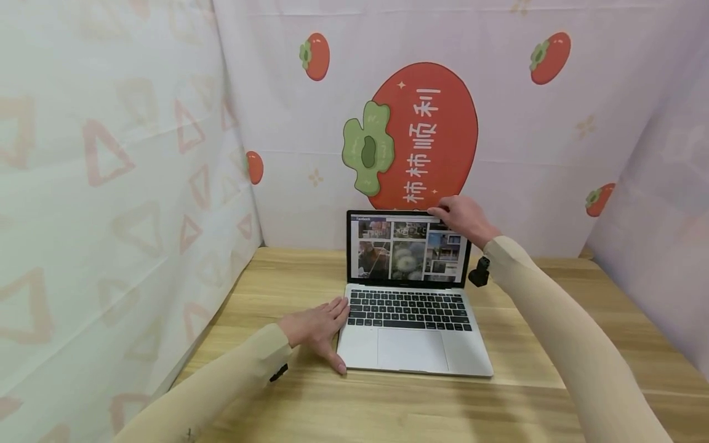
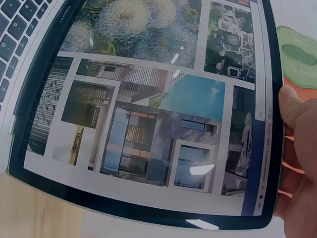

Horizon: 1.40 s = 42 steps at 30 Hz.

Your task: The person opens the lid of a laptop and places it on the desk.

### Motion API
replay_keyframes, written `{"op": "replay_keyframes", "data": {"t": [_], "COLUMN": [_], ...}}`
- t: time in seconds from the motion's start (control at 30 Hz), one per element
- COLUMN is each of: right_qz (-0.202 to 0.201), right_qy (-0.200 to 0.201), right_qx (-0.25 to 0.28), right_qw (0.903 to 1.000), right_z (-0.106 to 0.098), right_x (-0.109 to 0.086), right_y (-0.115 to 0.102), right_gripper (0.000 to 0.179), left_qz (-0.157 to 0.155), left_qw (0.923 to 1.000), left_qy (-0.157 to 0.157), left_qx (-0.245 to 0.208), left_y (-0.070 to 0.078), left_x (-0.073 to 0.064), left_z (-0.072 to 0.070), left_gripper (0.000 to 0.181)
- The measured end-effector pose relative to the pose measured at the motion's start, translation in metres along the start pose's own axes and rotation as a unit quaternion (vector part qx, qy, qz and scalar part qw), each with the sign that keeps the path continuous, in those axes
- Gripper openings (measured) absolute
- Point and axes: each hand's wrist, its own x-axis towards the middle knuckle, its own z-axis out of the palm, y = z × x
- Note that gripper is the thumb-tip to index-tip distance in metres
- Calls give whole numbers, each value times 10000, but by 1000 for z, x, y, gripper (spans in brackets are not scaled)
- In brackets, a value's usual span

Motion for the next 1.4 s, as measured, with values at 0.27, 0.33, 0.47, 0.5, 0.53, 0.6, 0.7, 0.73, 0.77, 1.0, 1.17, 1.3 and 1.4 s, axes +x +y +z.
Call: {"op": "replay_keyframes", "data": {"t": [0.27, 0.33, 0.47, 0.5, 0.53, 0.6, 0.7, 0.73, 0.77, 1.0, 1.17, 1.3, 1.4], "right_qz": [152, 157, 235, 273, 319, 444, 672, 728, 778, 804, 700, 725, 830], "right_qy": [184, 241, 391, 425, 454, 491, 497, 494, 500, 736, 882, 926, 872], "right_qx": [75, 67, 61, 31, 23, -38, -64, -1, 71, 507, 583, 591, 626], "right_qw": [9997, 9996, 9989, 9987, 9985, 9978, 9965, 9961, 9957, 9927, 9919, 9913, 9907], "right_z": [8, 10, 13, 14, 16, 19, 25, 27, 29, 35, 36, 36, 35], "right_x": [2, 3, 3, 3, 3, 3, 4, 4, 5, 6, 8, 10, 12], "right_y": [11, 12, 15, 17, 18, 20, 22, 23, 23, 25, 26, 26, 25], "right_gripper": [34, 36, 37, 38, 38, 38, 39, 38, 39, 39, 40, 40, 39], "left_qz": [52, 45, -9, -21, -37, -25, 47, 77, 105, 188, 164, 132, 121], "left_qw": [9999, 9999, 9998, 9998, 9997, 9998, 9997, 9995, 9994, 9987, 9989, 9990, 9989], "left_qy": [37, 22, 24, 32, 48, 70, 175, 226, 258, 342, 322, 291, 282], "left_qx": [-126, -121, -195, -209, -224, -193, -181, -199, -209, -317, -303, -328, -345], "left_y": [2, 2, 0, -1, -2, -3, -4, -4, -4, -6, -7, -5, -4], "left_x": [0, 1, 3, 3, 4, 4, 3, 3, 3, 1, 1, 1, 0], "left_z": [0, 0, 1, 2, 2, 4, 7, 8, 9, 12, 10, 8, 7], "left_gripper": [137, 138, 138, 138, 138, 138, 138, 138, 138, 138, 137, 137, 137]}}
